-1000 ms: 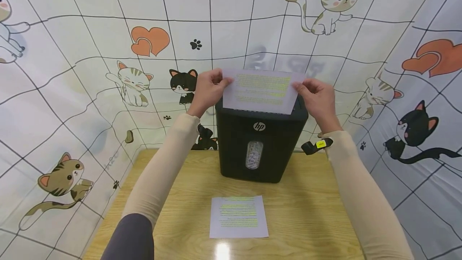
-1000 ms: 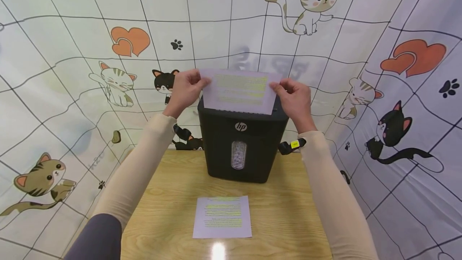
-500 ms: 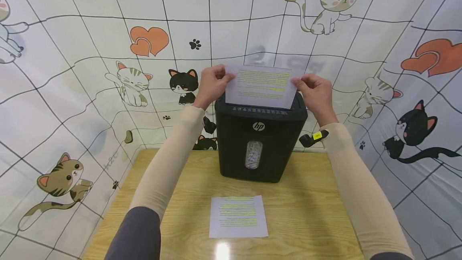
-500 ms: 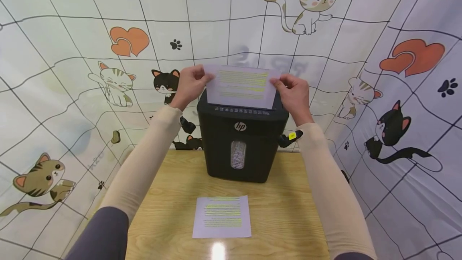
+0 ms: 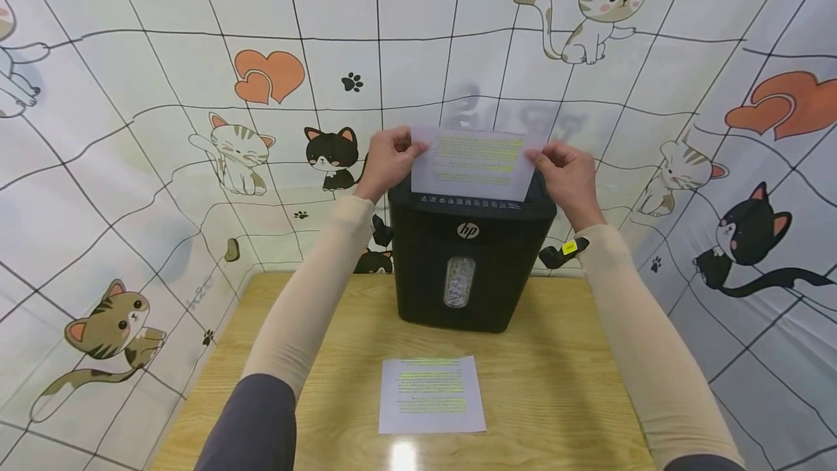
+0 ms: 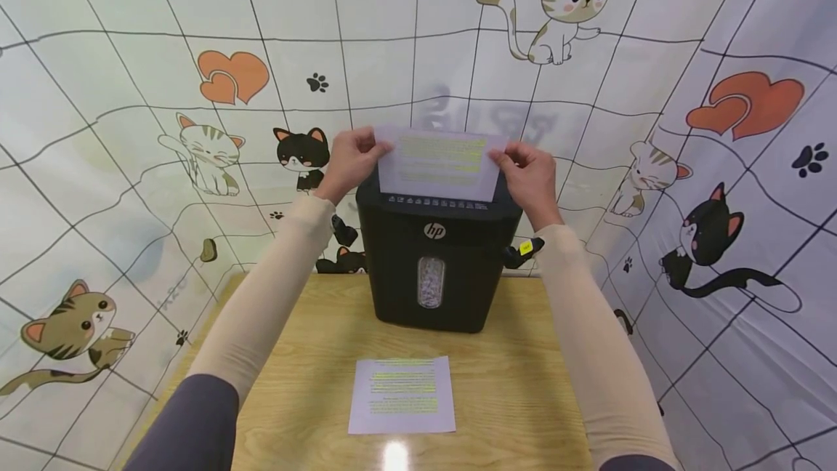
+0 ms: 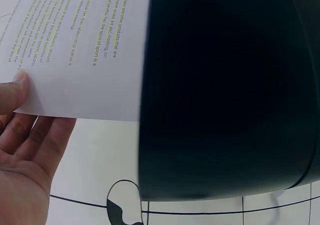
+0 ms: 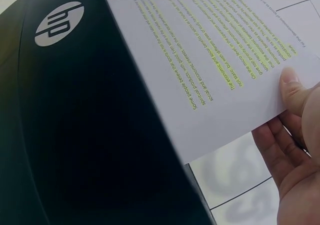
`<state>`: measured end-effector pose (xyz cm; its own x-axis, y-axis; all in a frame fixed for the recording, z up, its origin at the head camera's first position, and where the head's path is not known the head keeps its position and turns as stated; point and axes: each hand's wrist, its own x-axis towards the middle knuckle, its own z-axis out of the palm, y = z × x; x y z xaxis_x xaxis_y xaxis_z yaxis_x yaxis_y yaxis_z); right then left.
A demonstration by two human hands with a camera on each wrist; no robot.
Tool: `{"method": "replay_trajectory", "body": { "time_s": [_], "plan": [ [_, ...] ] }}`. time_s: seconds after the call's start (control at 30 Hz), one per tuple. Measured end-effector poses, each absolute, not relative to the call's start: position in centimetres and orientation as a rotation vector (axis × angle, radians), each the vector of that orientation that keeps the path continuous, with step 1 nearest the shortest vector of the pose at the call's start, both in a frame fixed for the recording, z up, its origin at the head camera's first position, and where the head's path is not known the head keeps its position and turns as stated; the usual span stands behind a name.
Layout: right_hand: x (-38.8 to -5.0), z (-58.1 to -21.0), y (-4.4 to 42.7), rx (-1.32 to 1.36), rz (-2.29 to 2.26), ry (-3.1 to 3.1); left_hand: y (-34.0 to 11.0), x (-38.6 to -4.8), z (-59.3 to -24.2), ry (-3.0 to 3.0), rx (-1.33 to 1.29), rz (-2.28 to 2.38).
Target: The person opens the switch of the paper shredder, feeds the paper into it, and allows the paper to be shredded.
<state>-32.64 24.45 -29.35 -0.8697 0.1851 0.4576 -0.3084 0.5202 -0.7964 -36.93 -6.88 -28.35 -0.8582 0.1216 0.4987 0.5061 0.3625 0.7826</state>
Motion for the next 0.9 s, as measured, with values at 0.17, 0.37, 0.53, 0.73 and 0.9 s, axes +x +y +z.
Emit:
{"method": "replay_trajectory", "body": {
  "time_s": [0.17,0.37,0.53,0.73,0.9],
  "plan": [
    [-32.7,-30.1,24.5,0.114,1.31,-2.278,-7.0,-37.0,-29.0,-2.284,-0.55,-1.489],
    [-32.7,-30.7,24.5,0.109,1.295,-2.313,-7.1,-37.0,-29.6,-2.299,-0.557,-1.477],
    [-32.5,-31.0,24.5,0.097,1.318,-2.333,-7.1,-36.9,-30.0,-2.315,-0.564,-1.455],
    [-32.3,-31.4,24.5,0.087,1.328,-2.351,-7.2,-37.0,-30.7,-2.336,-0.567,-1.423],
    [-32.4,-31.7,24.6,0.113,1.311,-2.339,-7.1,-37.1,-31.0,-2.332,-0.57,-1.416]
  ]
}}
